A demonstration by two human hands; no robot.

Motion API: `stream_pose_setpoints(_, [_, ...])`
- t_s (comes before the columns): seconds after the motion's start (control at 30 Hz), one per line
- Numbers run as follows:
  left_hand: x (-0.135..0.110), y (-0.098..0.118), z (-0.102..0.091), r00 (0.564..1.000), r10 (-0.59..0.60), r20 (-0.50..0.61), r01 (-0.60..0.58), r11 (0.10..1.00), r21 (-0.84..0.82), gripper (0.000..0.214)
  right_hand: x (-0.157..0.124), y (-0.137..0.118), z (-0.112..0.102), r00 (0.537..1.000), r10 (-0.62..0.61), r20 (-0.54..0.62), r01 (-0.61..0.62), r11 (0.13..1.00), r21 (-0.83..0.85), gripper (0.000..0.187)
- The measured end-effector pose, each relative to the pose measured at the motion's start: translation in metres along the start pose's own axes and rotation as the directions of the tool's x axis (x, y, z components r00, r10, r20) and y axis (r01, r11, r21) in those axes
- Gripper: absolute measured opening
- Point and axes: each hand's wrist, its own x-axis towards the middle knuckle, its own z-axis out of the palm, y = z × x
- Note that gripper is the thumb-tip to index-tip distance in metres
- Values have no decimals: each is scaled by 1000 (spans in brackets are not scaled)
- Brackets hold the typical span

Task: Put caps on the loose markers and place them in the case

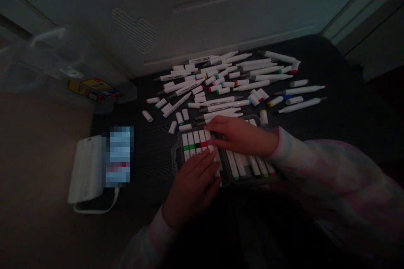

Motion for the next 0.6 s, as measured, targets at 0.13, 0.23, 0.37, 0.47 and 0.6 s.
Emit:
stream_pose_setpoints(0.13, [1, 0, -1, 1000, 7, 10, -7, 1000, -3, 25, 0, -1, 0, 1000, 3, 12, -3, 1000, -15, 32])
stream_pose_setpoints(0.23, [1, 0, -1, 1000, 1, 18, -1, 1000, -3, 25, 0, 0, 0, 1000, -1, 16, 2, 1000, -30, 33])
stream_pose_setpoints(0.37, [1, 0, -1, 1000, -1, 19, 1, 1000, -5, 25, 0, 0, 2, 1000, -14, 12, 14, 999, -46, 31])
stream_pose_setpoints(0.47, [1, -1, 0, 1000, 5, 16, -5, 1000, -4, 25, 0, 0, 3, 1000, -18, -3, 18, 999, -50, 29])
stream_pose_setpoints(0.6, [-1, -2, 1, 1000, 0, 10, 0, 1000, -16, 26, 0, 0, 2, 1000, -9, -1, 9, 999, -37, 28])
